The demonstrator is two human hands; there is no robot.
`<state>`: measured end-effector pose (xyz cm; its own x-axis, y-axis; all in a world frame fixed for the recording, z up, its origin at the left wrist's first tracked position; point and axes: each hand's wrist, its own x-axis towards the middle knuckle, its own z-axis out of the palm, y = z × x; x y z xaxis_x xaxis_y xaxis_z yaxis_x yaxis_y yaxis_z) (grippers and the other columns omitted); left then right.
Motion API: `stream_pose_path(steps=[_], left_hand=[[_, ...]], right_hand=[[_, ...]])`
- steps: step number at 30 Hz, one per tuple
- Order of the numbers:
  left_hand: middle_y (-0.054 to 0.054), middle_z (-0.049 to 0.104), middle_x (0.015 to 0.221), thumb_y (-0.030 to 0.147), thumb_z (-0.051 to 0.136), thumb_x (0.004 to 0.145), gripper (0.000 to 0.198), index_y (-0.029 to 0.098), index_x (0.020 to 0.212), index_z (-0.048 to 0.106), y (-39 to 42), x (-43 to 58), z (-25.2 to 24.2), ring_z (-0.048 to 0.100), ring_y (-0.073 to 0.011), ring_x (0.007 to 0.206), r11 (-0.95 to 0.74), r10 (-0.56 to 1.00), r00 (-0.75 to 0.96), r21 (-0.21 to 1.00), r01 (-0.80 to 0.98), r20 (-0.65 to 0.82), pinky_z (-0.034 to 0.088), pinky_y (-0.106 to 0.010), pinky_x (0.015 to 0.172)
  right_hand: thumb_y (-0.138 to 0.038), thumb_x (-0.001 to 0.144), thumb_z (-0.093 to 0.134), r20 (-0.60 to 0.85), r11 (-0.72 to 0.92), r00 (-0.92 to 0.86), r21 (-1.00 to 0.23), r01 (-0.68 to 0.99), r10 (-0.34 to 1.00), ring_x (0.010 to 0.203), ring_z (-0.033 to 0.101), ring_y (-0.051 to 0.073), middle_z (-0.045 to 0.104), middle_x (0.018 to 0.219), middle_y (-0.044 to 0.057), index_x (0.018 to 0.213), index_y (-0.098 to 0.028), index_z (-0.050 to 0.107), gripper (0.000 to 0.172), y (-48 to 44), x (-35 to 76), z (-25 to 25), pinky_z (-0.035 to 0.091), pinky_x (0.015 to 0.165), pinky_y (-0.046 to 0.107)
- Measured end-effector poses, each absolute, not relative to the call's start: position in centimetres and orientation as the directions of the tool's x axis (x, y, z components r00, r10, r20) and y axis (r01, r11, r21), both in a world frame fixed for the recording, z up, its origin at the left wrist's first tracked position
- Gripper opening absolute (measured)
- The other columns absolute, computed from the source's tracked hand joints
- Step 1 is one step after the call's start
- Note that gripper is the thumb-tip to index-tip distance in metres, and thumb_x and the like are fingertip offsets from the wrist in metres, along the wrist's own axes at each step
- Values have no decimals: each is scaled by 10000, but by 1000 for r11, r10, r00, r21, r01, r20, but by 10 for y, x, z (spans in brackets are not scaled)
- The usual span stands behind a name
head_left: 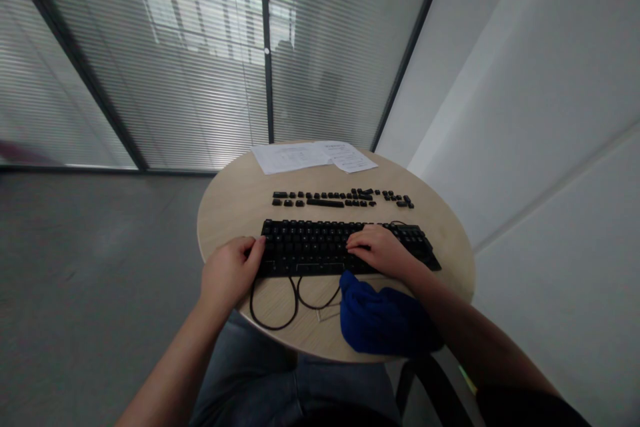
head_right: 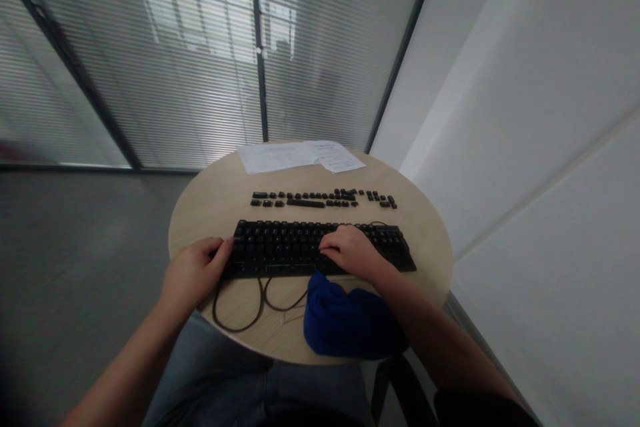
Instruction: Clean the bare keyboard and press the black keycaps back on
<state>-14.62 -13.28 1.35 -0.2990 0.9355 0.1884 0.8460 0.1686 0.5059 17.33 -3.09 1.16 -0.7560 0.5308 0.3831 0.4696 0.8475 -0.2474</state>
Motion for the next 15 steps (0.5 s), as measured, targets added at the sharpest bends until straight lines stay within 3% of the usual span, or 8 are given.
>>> stream_pose_path(steps=[6, 12, 15], left_hand=[[-61, 674, 738, 544, 353, 963, 503, 225, 662, 598, -133, -146, 15, 583, -207, 718, 188, 936, -310, 505, 842, 169, 299, -292, 620], [-59, 661, 737, 537, 362, 964, 492, 223, 657, 584, -132, -146, 11, 565, -201, 713, 171, 933, -303, 502, 848, 193, 295, -296, 626], [-59, 655, 733, 539, 358, 966, 494, 224, 652, 573, -132, -146, 12, 559, -202, 710, 173, 935, -300, 493, 853, 191, 290, -296, 622]], right_hand=[[-207, 905, 739, 406, 843, -740, -213, 494, 537, 965, 689, 238, 776, 1031, 87, 891, -209, 807, 70, -33, 173, 15, 516, 902, 421], [-316, 893, 759, 341, 786, -708, -253, 564, 618, 1380, 516, 344, 603, 1450, 131, 896, -251, 836, 101, -29, 180, 14, 420, 1126, 575], [-341, 886, 764, 289, 752, -695, -294, 590, 659, 1484, 405, 371, 566, 1508, 112, 893, -270, 841, 105, -27, 182, 11, 369, 1167, 622]])
